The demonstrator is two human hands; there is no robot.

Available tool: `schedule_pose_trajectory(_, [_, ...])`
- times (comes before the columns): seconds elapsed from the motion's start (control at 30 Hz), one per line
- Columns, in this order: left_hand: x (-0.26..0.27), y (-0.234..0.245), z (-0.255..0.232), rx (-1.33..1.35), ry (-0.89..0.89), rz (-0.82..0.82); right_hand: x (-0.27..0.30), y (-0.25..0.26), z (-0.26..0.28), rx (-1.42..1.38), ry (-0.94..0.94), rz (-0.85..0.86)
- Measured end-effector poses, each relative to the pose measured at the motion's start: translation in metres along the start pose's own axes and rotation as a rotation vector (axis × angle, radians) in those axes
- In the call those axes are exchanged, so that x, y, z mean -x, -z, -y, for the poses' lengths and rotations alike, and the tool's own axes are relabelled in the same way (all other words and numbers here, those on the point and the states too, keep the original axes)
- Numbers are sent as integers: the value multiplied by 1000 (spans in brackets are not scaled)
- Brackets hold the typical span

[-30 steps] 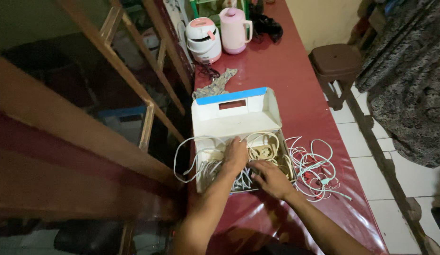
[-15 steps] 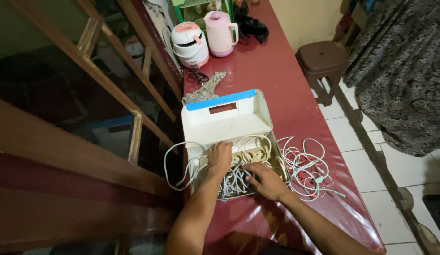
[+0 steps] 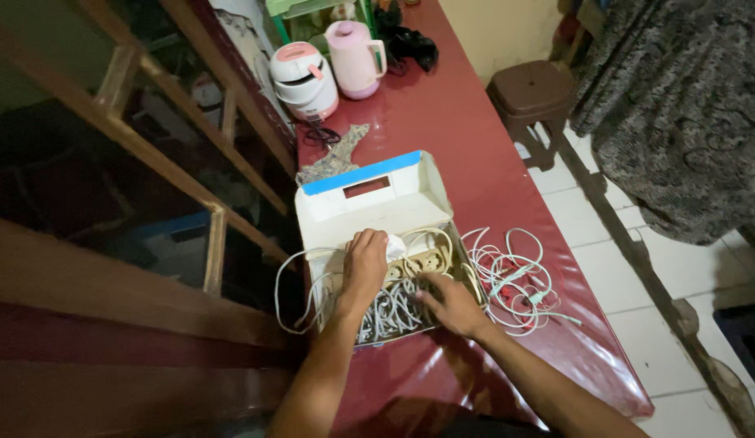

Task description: The person opens a blue box on a table and removes a tangled mass of various cables and chargers. They proceed to untangle and separate the items, including red and white earphones, USB cables, and power adapters, placing them on the table surface.

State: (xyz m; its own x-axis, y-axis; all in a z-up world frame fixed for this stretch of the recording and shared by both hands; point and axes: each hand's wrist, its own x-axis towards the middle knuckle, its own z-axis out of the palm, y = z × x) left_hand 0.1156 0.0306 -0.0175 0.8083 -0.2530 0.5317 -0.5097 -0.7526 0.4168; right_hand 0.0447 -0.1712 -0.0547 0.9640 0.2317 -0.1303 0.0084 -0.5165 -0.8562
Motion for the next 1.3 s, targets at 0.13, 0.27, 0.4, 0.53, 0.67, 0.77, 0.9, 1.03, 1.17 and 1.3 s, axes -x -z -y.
schedule_pose_trajectory(0.13, [-4,24,-48,219,-129,22,5,8,2,-354,152,-248])
schedule_pose_trajectory(0.27, [7,22,-81,322,-190,181,23,25,5,-343,48,-209])
schedule_pose_trajectory(0.4, [19,-3,-111,418,-122,313,47,43,-13,-78,172,-260])
schedule_pose_trajectory(0.53, [29,-18,-118,467,-69,282,72,65,-45,-28,187,-318])
schedule_pose_trajectory(0.67, [38,-25,-100,460,107,351,99,75,-88,-127,-85,-294])
schedule_pose_trajectory(0.77, [48,-19,-84,405,122,239,112,66,-116,-94,-173,-255])
schedule_pose_trajectory(0.9, [59,-5,-76,436,157,180,117,46,-130,-206,-96,-149])
schedule_pose_trajectory(1.03, [65,2,-76,419,203,186,103,36,-122,-65,-140,-104])
schedule_pose_trajectory(1.17, [66,4,-66,341,218,127,80,25,-127,29,-87,-238])
schedule_pose_trajectory(1.3, [53,3,-39,197,245,12,64,17,-142,128,93,-383])
